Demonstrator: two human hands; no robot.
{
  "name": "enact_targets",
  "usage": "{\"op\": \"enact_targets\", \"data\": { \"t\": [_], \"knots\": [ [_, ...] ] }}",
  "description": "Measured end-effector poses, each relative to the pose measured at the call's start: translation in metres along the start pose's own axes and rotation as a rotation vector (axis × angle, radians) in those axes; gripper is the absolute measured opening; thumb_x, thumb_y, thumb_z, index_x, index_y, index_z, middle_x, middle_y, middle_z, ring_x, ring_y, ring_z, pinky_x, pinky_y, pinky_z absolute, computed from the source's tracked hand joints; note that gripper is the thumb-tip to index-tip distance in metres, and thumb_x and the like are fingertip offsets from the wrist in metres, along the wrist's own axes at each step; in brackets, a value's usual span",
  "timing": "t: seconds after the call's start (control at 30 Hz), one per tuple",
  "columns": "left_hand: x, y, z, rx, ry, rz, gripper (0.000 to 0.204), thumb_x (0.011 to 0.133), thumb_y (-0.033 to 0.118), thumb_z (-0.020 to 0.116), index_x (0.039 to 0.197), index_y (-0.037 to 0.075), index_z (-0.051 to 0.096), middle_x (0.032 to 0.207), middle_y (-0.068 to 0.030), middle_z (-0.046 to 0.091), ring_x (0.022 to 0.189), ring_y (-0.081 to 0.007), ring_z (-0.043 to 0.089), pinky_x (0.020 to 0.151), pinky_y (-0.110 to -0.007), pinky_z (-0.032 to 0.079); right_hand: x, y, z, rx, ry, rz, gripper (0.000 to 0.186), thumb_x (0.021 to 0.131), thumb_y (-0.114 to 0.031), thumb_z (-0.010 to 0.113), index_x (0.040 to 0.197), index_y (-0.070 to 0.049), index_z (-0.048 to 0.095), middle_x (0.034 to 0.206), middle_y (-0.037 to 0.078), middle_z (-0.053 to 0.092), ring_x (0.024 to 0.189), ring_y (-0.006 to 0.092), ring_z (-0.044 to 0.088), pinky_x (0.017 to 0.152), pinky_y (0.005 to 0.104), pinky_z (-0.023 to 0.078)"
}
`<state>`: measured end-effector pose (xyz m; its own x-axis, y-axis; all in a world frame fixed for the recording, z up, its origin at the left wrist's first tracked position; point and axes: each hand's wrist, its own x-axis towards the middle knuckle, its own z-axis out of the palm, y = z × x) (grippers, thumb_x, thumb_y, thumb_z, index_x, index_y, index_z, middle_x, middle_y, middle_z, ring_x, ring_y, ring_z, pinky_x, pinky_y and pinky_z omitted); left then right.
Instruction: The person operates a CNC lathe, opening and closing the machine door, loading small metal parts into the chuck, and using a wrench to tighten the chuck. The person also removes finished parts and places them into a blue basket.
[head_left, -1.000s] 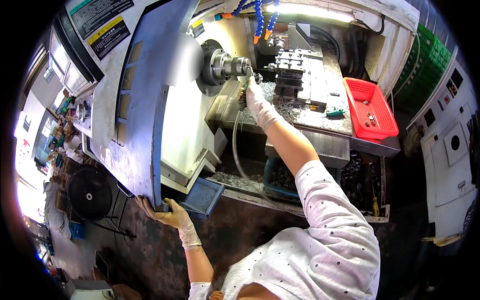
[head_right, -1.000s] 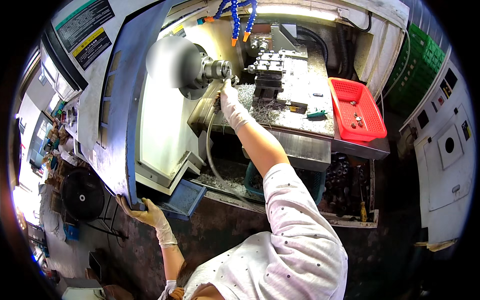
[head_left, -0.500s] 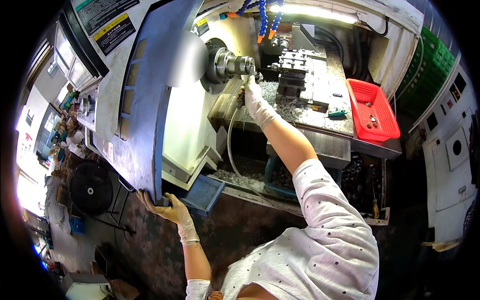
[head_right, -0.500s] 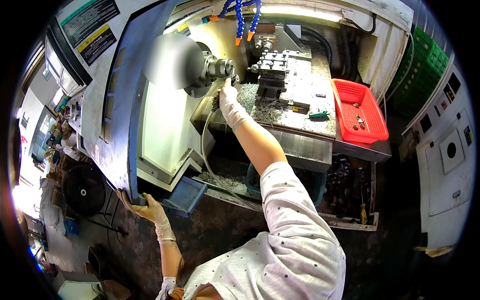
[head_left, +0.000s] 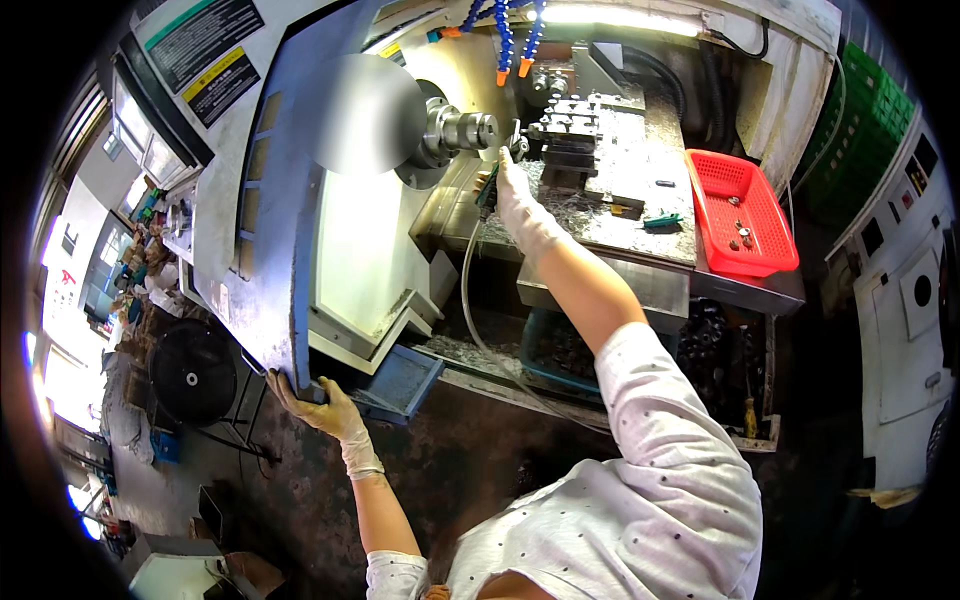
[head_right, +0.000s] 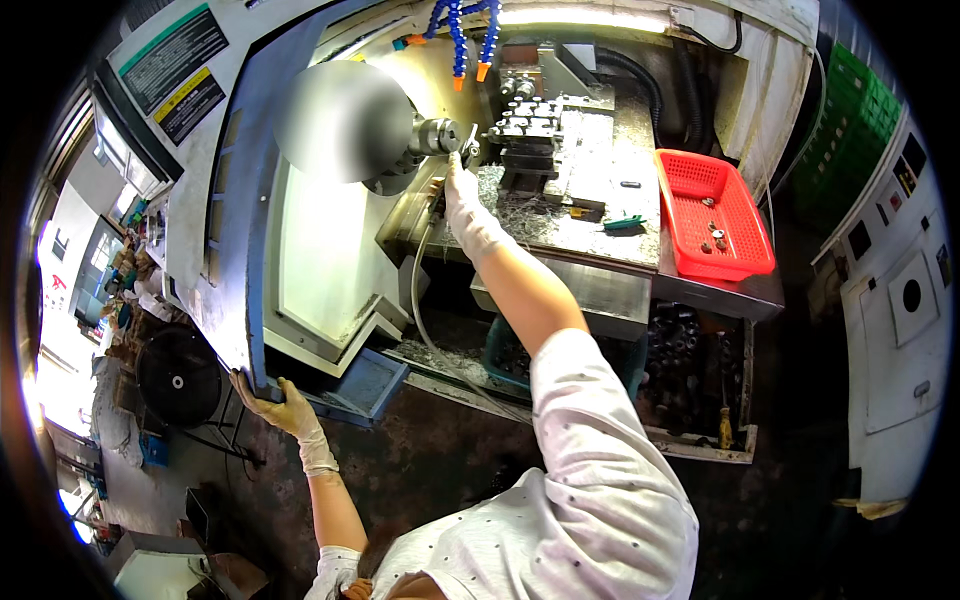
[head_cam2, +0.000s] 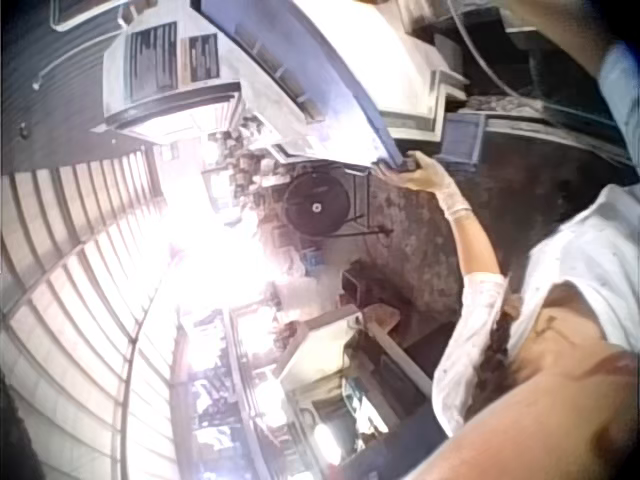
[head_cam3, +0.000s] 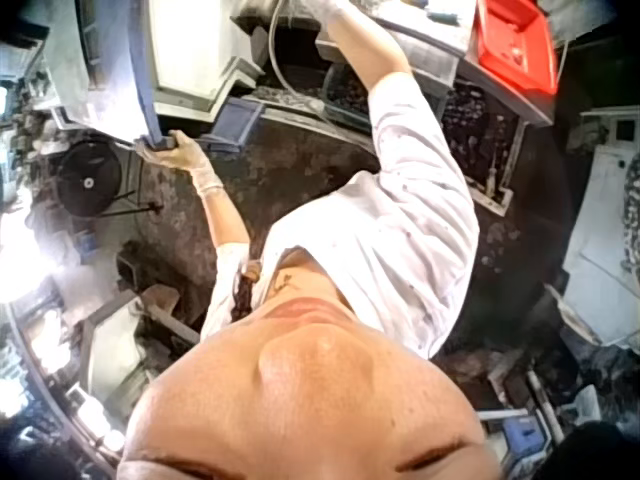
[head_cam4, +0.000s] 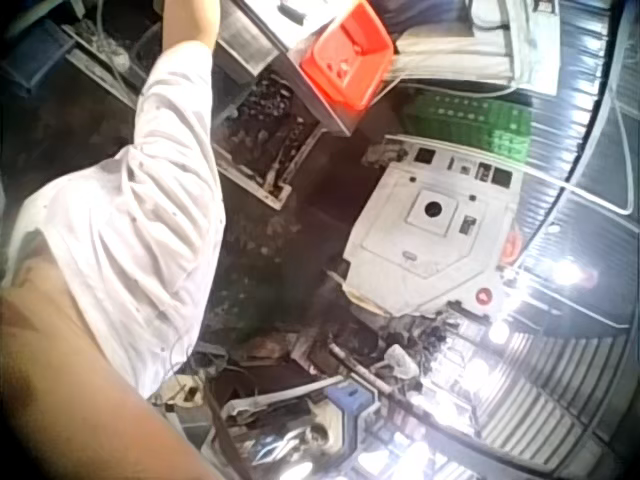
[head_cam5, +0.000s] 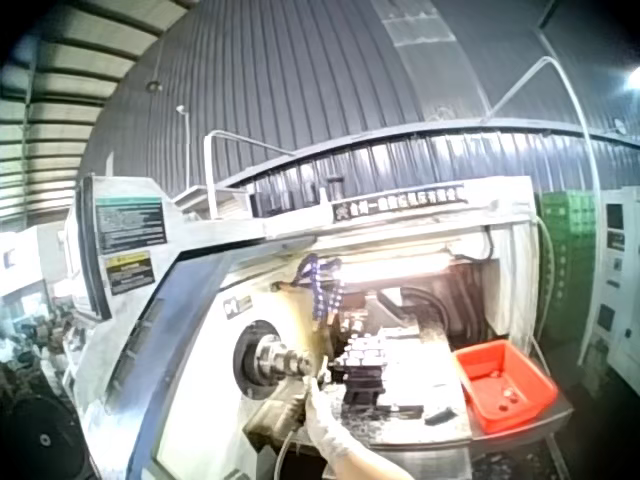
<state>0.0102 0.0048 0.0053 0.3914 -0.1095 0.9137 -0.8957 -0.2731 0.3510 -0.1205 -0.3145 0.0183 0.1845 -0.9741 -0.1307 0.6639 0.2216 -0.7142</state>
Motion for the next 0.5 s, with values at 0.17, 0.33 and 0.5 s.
{"op": "enact_targets", "data": {
  "t": [0.17, 0.33, 0.5],
  "knots": [
    [-0.003, 0.002, -0.003, -0.023, 0.028, -0.026, 0.058, 0.058, -0.007, 0.045, 0.113, 0.0, 0.024, 0.113, -0.0153, 0.03, 0.105, -0.0272, 0.03, 0.089, -0.035, 0.021, -0.138, -0.045, -0.107, -0.069, -0.126, -0.241, 0.02, 0.075, -0.022, 0.046, 0.082, -0.004, 0.049, 0.073, 0.008, 0.053, 0.064, 0.0181, 0.052, 0.055, 0.0256, 0.04],
    [-0.005, -0.001, 0.002, -0.025, 0.078, -0.007, 0.052, 0.064, -0.008, 0.041, 0.112, -0.001, 0.023, 0.114, -0.0158, 0.029, 0.105, -0.0255, 0.03, 0.089, -0.034, 0.022, -0.251, -0.054, -0.268, -0.223, 0.603, -0.625, 0.03, 0.078, -0.024, 0.04, 0.099, -0.003, 0.041, 0.082, 0.01, 0.05, 0.074, 0.0159, 0.048, 0.068, 0.0272, 0.037],
    [0.0, 0.012, 0.0, -0.036, 0.042, -0.062, 0.055, 0.062, -0.011, 0.04, 0.113, -0.002, 0.021, 0.114, -0.0169, 0.028, 0.106, -0.0281, 0.029, 0.089, -0.037, 0.021, -0.244, -0.056, -0.399, -0.088, 0.921, -0.042, 0.027, 0.074, -0.027, 0.045, 0.084, -0.002, 0.047, 0.072, 0.007, 0.051, 0.065, 0.0139, 0.048, 0.058, 0.0262, 0.038]
  ]
}}
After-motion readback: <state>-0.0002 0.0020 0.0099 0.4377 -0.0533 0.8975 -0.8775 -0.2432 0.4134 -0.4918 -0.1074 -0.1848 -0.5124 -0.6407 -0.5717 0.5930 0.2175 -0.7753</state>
